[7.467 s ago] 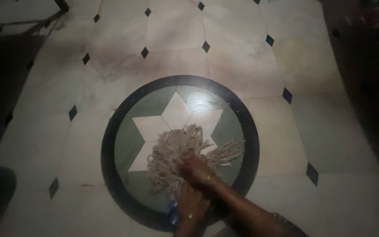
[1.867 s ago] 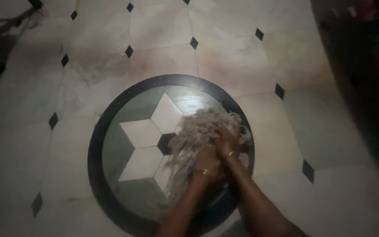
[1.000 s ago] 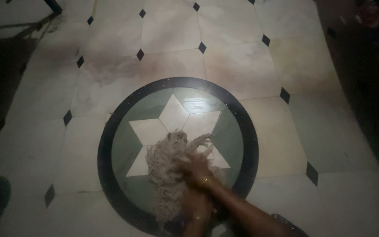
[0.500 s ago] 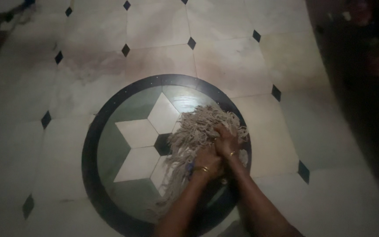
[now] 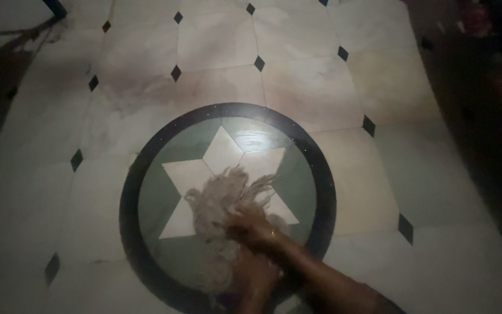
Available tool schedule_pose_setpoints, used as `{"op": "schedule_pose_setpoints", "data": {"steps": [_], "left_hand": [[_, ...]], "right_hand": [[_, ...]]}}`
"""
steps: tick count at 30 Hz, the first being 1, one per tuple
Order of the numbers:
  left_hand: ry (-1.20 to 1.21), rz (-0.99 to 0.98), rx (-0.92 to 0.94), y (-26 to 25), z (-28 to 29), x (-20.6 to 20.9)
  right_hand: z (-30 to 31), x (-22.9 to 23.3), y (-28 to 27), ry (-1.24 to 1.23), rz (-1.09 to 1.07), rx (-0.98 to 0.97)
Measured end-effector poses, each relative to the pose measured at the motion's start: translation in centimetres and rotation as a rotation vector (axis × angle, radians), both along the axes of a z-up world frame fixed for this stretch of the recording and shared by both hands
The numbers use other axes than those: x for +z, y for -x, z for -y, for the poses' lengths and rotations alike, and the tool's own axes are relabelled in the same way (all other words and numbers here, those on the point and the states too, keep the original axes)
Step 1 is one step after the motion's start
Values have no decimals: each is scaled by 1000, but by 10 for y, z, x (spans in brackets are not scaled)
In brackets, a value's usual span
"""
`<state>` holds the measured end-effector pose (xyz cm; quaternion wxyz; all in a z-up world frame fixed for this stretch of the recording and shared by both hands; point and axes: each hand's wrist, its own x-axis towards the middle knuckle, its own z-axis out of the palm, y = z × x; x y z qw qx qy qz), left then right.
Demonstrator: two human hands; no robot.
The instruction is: The person cleans a mop head by hand, rinsing it in a bucket of water and wringing it out on the floor.
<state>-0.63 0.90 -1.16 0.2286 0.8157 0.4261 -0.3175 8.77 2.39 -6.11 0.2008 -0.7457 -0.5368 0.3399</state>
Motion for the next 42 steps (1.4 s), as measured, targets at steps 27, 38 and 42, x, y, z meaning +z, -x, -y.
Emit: {"op": "schedule_pose_setpoints", "data": {"steps": [27,38,42], "left_hand": [[-226,641,-478,-128,0,-80],[898,746,351,-100,-56,-20],[777,629,497,-57,-69,-27]], "right_hand": [[48,-89,-162,-185,165,-823],[100,38,-165,-855,-937,-759],[31,-4,-116,-135,97,-276]]}}
